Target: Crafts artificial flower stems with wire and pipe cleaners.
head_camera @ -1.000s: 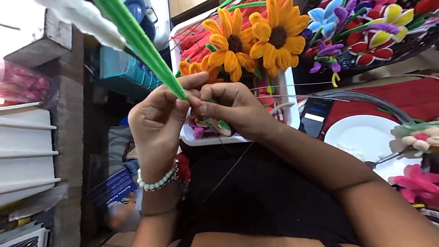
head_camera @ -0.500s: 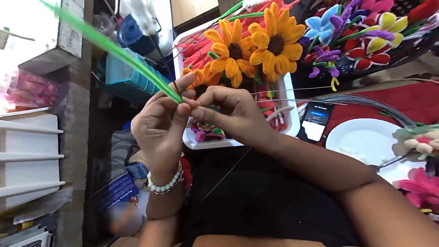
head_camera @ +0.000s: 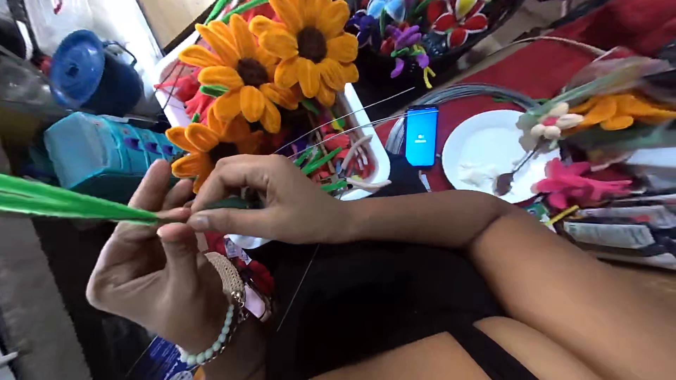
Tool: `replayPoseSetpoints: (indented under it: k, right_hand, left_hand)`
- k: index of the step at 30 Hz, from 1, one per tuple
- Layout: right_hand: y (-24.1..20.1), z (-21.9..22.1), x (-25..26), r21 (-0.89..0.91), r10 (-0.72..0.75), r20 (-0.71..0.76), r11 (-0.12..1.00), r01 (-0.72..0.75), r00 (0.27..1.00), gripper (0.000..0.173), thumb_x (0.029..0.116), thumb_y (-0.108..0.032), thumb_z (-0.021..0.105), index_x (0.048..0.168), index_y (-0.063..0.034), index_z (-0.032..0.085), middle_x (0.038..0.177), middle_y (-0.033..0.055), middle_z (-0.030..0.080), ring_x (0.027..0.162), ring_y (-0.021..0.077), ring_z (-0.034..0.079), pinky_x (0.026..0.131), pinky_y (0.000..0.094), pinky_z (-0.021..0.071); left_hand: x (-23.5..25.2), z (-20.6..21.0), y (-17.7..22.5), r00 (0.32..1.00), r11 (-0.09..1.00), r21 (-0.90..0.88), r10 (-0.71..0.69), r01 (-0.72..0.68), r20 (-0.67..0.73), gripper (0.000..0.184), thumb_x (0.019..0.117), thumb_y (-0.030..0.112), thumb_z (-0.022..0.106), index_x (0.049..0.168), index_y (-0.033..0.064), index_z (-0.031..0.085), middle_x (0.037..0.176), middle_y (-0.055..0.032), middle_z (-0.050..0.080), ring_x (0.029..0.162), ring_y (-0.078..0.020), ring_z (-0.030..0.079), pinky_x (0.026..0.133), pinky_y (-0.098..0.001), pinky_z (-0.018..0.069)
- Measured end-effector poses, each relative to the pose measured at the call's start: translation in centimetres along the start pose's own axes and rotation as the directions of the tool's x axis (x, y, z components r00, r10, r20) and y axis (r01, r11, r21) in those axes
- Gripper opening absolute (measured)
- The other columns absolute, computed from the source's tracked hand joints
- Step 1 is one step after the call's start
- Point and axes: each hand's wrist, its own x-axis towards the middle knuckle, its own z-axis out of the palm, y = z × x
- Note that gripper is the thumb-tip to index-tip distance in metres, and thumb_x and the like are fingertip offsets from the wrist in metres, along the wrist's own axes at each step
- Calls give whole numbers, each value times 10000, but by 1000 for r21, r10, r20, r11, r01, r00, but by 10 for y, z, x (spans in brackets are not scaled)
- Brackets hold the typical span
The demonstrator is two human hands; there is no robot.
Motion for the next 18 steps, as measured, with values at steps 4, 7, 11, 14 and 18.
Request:
replayPoseSetpoints:
  k: [4, 7, 11, 14, 18]
  right_hand:
    - [5, -2, 0, 26, -54, 34, 998, 53, 998, 62, 897, -9, 736, 934, 37, 755, 856, 83, 692, 801, 93, 651, 696, 247, 551]
    - [4, -9, 2, 180, 67, 122, 980, -88, 990, 72, 939, 16, 686, 942, 76, 725, 794, 77, 670, 700, 55, 611, 628, 206, 527]
    - [4, -11, 3, 287, 188, 157, 930, -227, 970, 84, 974, 14, 645, 952, 87, 680, 762, 64, 622, 664, 37, 572, 603, 179, 500]
    - [8, -17, 5, 118, 44, 117, 991, -58, 992, 57, 944, 11, 687, 955, 66, 696, 869, 76, 657, 797, 71, 629, 703, 221, 545]
    - [11, -25, 9, -19, -68, 139, 997, 72, 988, 144, 969, -79, 681, 1011, 55, 715, 938, 83, 672, 837, 73, 635, 733, 223, 548]
  left_hand:
    - [6, -4, 9, 998, 998, -49, -24, 27, 61, 228, 944, 225, 745, 1111, 70, 728, 1262, -104, 717, 1134, -231, 701, 971, -339, 582]
    - [14, -8, 9, 991, 999, -51, 8, -1, 135, 228, 961, 270, 727, 1094, 85, 724, 1219, -79, 726, 1112, -215, 698, 963, -333, 576]
    - [23, -9, 10, 976, 1000, -14, 12, -9, 215, 221, 998, 245, 673, 1137, 76, 701, 1151, -17, 734, 1018, -138, 705, 884, -279, 586]
    - [26, -5, 11, 978, 997, 65, 20, -34, 206, 177, 1009, 258, 652, 1086, 107, 703, 1077, 42, 730, 918, -72, 688, 820, -241, 577]
    - [28, 2, 15, 981, 982, 174, 34, -68, 192, 177, 1059, 240, 567, 1034, 128, 702, 1175, 52, 695, 995, -56, 678, 854, -232, 581]
